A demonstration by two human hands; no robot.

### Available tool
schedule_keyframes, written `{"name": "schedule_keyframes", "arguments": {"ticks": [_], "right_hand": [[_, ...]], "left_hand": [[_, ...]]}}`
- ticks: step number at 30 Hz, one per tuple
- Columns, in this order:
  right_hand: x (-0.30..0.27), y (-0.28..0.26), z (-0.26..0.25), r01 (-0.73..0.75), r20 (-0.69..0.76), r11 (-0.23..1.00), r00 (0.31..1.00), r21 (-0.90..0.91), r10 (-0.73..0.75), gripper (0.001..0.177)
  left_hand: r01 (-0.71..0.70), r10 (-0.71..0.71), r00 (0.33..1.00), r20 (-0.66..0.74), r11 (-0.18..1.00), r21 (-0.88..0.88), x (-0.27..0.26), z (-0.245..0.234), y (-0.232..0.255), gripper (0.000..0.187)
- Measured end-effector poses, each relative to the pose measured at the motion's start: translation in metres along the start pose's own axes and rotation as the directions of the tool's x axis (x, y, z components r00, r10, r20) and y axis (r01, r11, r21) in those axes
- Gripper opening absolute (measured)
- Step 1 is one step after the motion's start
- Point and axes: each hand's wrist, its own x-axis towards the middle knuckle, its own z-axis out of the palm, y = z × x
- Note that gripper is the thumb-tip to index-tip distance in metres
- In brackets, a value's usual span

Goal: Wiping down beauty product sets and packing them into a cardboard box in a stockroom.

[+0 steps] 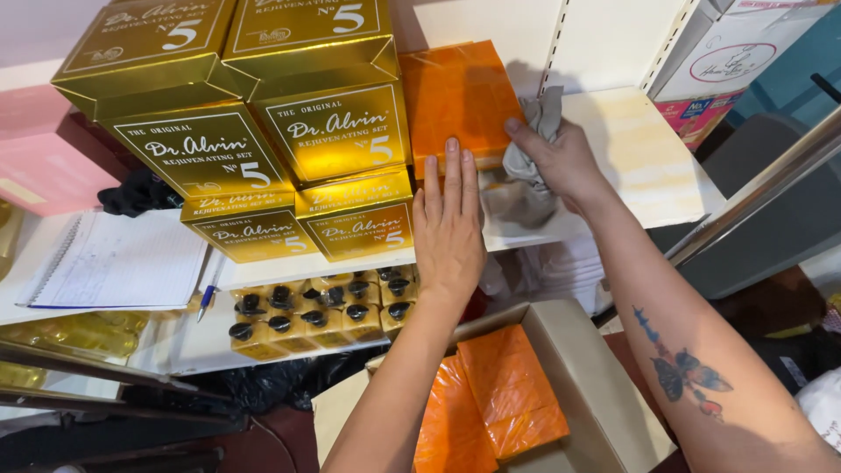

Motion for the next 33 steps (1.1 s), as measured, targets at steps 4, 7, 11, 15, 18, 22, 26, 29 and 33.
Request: {"name": "schedule_keyframes", "arguments": {"ticks": [4,7,11,15,18,22,26,29,33], "right_hand": [[-0.028,-0.012,0.004,0.335,-0.028,0.778,0.911,-0.531,-0.412,0.041],[-0.053,0.007,0.014,0.391,-0.129,0.547,0.716,-0.741,-0.686,0.048],[-0.068,0.023,0.028,0.395,0.099,0.209,0.632,-0.895,-0.769,0.068],[-0.06,0.029,0.033,0.454,0.23,0.136,0.66,-0.881,-0.716,0.087],[-0.053,0.021,0.036,0.454,0.208,0.219,0.717,-0.864,-0.666,0.089],[-0.041,0.022,0.038,0.455,0.206,0.222,0.716,-0.862,-0.667,0.088],[-0.035,0.02,0.038,0.419,0.19,0.207,0.726,-0.884,-0.66,0.091],[-0.033,0.013,0.036,0.426,0.192,0.232,0.743,-0.874,-0.641,0.09],[-0.025,0.006,0.031,0.435,0.179,0.281,0.757,-0.855,-0.628,0.08]], "left_hand": [[-0.014,0.014,0.999,-0.03,1.0,-0.007,-0.001,-0.001,-0.002,0.075],[-0.006,0.003,0.999,0.039,0.997,0.08,0.001,-0.003,-0.001,0.078],[0.014,-0.019,0.999,0.036,0.99,0.137,-0.003,0.006,0.003,0.076],[0.041,-0.041,0.999,-0.005,0.984,0.176,0.005,0.019,0.003,0.076],[0.065,-0.069,0.997,0.024,0.989,0.129,0.015,0.022,0.002,0.079],[0.074,-0.094,0.99,0.101,0.98,0.185,0.026,0.025,0.001,0.086],[0.054,-0.129,0.966,0.226,0.949,0.311,0.032,0.029,0.001,0.091],[0.039,-0.135,0.962,0.237,0.929,0.368,0.032,0.032,0.002,0.091],[0.056,-0.115,0.981,0.154,0.937,0.345,0.029,0.034,0.001,0.091]]}}
